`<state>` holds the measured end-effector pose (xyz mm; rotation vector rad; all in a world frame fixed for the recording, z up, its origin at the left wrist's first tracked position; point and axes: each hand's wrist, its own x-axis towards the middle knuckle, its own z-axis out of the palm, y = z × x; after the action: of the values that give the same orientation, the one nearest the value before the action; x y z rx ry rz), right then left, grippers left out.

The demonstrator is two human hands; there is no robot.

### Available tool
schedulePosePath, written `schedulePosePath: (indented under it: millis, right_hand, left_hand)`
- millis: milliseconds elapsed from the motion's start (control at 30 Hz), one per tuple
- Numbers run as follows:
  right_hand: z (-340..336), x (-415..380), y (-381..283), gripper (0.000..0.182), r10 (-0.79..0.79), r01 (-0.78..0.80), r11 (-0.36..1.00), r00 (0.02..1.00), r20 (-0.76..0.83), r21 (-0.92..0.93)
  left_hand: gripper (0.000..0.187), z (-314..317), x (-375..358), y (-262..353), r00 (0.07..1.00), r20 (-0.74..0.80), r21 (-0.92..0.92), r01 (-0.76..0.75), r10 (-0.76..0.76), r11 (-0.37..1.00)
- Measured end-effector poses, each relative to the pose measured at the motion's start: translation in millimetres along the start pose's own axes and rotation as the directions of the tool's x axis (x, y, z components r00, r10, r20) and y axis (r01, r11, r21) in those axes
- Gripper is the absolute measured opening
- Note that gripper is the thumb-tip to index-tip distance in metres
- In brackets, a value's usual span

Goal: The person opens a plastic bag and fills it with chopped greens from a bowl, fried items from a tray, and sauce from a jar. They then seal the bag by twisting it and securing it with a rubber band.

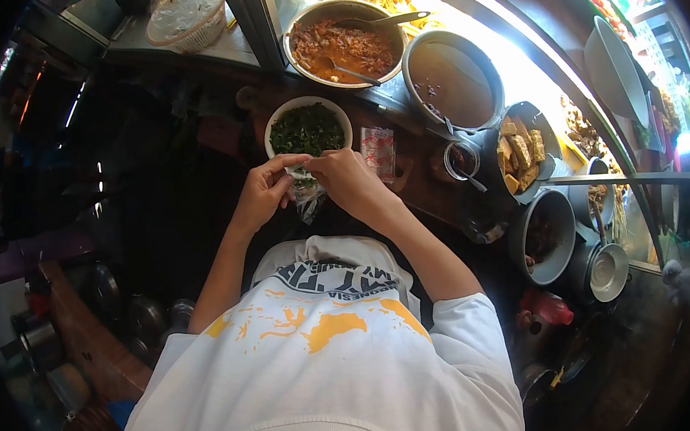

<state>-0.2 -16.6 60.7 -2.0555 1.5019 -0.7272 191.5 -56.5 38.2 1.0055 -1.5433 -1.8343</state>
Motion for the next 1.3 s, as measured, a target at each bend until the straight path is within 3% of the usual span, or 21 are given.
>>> schedulePosePath:
  millis: [133,233,333,400,467,533,600,667,700,733,800,867,900,1033,1200,1300]
  right_hand:
    - [-11,-4,-15,0.018,0.07,-0.072,0.997,0.995,-0.071,-0.023]
    - [-21,-14,-11,0.025,0.119,-0.113,0.985,0.992,-0.038,0.127]
    - [-51,-39,-22,0.026,0.208,-0.169,0.972,0.94,-0.27,0.163]
    - [-84,-65,-25,0.027,0.406,-0.36,0.914,0.779,-0.478,0.189]
    - [-107,-101,-8,0.025,0.359,-0.54,0.842,0.544,-0.758,0.011]
    - [-116,-137,16,0.031,0.381,-0.673,0.74,0.391,-0.838,0.022]
    - [-100,-162,48,0.034,0.465,-0.679,0.725,0.361,-0.809,0.114]
    - [-68,-174,86,0.031,0.551,-0.463,0.805,0.351,-0.757,0.371]
    - [-58,-173,95,0.024,0.556,-0.448,0.807,0.354,-0.752,0.385]
    - [-55,-167,98,0.013,0.501,-0.426,0.84,0.368,-0.784,0.337]
    - [-55,-160,104,0.009,0.353,-0.451,0.881,0.424,-0.834,0.143]
    - [-55,-159,110,0.009,0.32,-0.449,0.888,0.446,-0.836,0.1]
    - [-55,-158,112,0.01,0.302,-0.446,0.892,0.459,-0.836,0.077]
    - [-51,-158,108,0.016,0.449,-0.387,0.872,0.39,-0.804,0.299]
    - [-62,-171,106,0.022,0.571,-0.304,0.807,0.184,-0.8,0.506]
    - [-67,-183,107,0.022,0.588,-0.268,0.796,0.126,-0.799,0.543]
  left_hand:
    - [0.037,5,-1,3,1.0,-0.002,0.014,0.001,-0.001,1.0]
    - [0.038,12,-3,16,1.0,0.02,0.023,-0.003,0.002,1.0]
    - [0.038,23,0,24,0.995,0.087,0.047,-0.043,0.039,0.998]
    - [0.04,37,2,29,0.981,0.186,0.033,-0.054,0.047,0.998]
    - [0.041,54,9,30,0.955,0.286,0.002,-0.079,0.076,0.997]
    - [0.041,75,21,30,0.913,0.39,0.046,-0.151,0.122,0.987]
    - [0.04,99,38,17,0.851,0.477,0.088,-0.295,0.22,0.951]
    - [0.039,124,54,18,0.818,0.548,0.089,-0.268,0.178,0.959]
    - [0.039,137,63,10,0.806,0.566,0.097,-0.273,0.173,0.957]
    - [0.038,149,72,3,0.795,0.583,0.105,-0.278,0.167,0.955]
    - [0.041,166,91,-5,0.786,0.599,0.176,-0.318,0.155,0.932]
    - [0.041,179,105,-11,0.799,0.595,0.236,-0.279,0.089,0.931]
    - [0.041,183,110,-18,0.785,0.6,0.251,-0.367,0.154,0.896]
    - [0.041,186,116,-24,0.788,0.602,0.264,-0.35,0.13,0.899]
    - [0.042,182,111,-16,0.819,0.573,0.323,-0.253,0.024,0.912]
    - [0.045,178,108,-25,0.825,0.546,0.321,-0.365,0.143,0.874]
